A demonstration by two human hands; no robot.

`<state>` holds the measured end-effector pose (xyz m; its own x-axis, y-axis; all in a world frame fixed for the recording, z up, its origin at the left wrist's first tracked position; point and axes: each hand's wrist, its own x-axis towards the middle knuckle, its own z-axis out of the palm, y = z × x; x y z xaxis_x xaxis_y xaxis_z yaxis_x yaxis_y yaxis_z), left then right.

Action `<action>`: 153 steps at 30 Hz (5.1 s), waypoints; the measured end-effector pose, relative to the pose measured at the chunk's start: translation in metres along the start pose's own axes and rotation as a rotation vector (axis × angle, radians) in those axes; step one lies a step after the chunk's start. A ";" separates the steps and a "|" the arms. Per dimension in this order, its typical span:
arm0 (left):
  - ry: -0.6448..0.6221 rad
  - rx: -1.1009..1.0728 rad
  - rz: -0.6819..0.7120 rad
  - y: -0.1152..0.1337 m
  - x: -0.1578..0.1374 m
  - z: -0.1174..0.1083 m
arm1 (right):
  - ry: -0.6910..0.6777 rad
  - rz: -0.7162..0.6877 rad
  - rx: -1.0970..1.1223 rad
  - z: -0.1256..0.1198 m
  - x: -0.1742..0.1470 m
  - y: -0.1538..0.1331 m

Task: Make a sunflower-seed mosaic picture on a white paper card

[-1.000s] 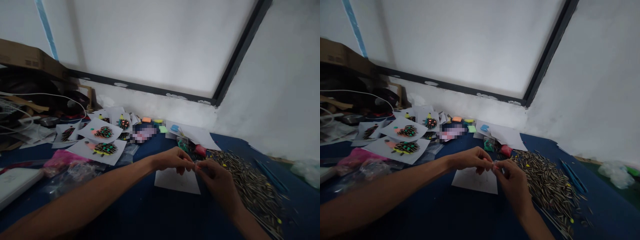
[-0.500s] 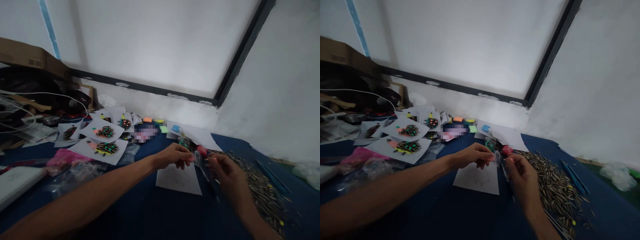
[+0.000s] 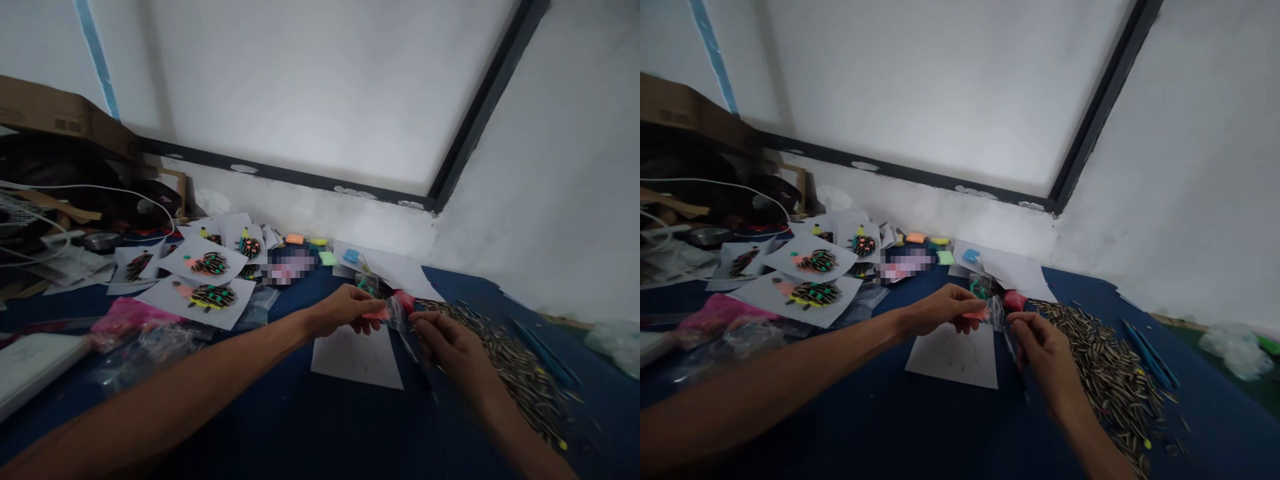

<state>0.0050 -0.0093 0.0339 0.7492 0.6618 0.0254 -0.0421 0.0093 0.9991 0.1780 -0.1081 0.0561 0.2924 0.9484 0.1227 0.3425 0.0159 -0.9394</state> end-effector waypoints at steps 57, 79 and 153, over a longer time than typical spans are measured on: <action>-0.072 1.183 -0.180 0.018 -0.003 -0.019 | -0.068 -0.164 -0.343 0.003 0.001 0.012; -0.128 1.054 -0.261 0.025 -0.010 -0.011 | -0.278 -0.371 -0.629 0.018 -0.015 0.009; -0.138 0.996 -0.020 0.008 -0.002 -0.018 | -0.034 -0.441 -0.489 0.054 -0.010 0.041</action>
<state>-0.0086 0.0025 0.0410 0.8164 0.5752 -0.0514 0.4963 -0.6533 0.5717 0.1409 -0.0997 -0.0005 0.0060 0.8955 0.4450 0.7923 0.2672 -0.5485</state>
